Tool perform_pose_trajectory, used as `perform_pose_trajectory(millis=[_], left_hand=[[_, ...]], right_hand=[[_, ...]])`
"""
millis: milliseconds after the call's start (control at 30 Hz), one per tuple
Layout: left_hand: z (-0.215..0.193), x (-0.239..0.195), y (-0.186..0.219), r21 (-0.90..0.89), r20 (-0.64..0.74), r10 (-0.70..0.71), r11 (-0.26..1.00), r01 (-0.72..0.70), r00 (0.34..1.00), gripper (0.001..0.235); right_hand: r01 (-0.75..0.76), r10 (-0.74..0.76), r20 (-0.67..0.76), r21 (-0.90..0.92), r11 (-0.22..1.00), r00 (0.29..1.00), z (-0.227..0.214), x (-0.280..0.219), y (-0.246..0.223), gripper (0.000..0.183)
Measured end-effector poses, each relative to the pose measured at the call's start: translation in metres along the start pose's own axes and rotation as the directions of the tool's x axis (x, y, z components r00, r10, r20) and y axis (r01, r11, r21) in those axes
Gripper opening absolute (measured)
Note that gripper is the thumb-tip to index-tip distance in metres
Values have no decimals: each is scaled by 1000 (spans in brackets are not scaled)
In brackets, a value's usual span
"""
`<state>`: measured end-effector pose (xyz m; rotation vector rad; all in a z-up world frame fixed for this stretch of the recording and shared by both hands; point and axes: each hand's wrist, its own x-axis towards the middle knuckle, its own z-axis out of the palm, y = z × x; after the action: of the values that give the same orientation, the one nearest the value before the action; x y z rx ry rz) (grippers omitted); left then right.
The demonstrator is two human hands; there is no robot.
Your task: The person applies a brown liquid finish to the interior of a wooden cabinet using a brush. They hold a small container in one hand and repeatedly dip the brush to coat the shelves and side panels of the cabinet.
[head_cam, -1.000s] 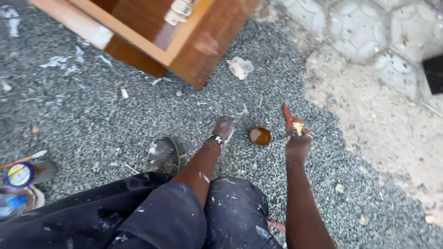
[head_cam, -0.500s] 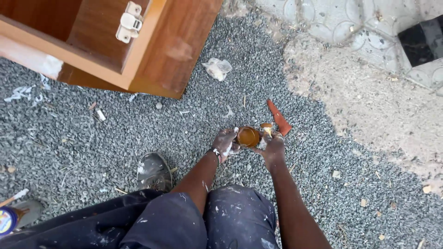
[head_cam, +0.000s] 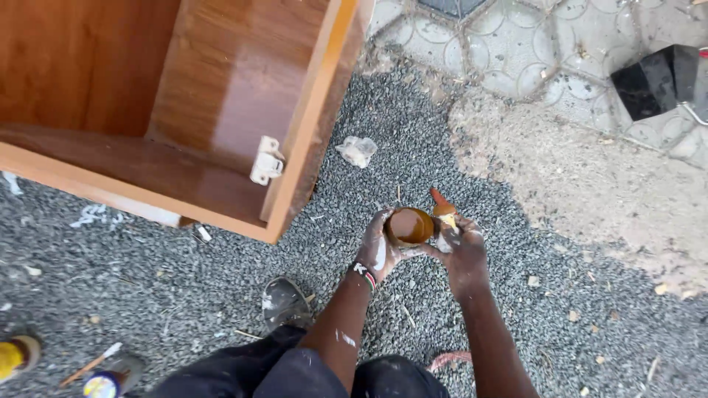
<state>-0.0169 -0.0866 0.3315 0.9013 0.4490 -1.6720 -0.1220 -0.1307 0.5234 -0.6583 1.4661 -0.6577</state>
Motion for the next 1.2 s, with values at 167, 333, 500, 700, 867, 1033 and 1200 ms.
perform_pose_trajectory(millis=[167, 333, 500, 700, 867, 1033, 1200], left_hand=[[102, -116, 57, -161, 51, 15, 987, -7, 999, 32], [147, -171, 84, -176, 245, 88, 983, -45, 966, 47], [178, -190, 109, -225, 352, 143, 972, -64, 925, 62], [209, -210, 152, -202, 203, 156, 973, -114, 967, 45], [206, -208, 162, -261, 249, 195, 957, -128, 949, 43], [204, -201, 164, -254, 281, 213, 957, -142, 936, 43], [221, -225, 192, -268, 268, 246, 948, -173, 932, 38]], right_hand=[[327, -365, -121, -249, 911, 923, -37, -37, -49, 42], [168, -344, -111, -708, 686, 932, 27, -162, -194, 38], [344, -500, 183, -905, 251, 846, 45, -181, -217, 39], [398, -662, 215, -907, 136, 718, 83, -165, -236, 34], [495, -573, 378, -867, 57, 727, 110, -150, -253, 31], [451, -509, 387, -892, 4, 769, 129, -146, -258, 33], [416, -474, 369, -910, -8, 799, 152, -148, -268, 30]])
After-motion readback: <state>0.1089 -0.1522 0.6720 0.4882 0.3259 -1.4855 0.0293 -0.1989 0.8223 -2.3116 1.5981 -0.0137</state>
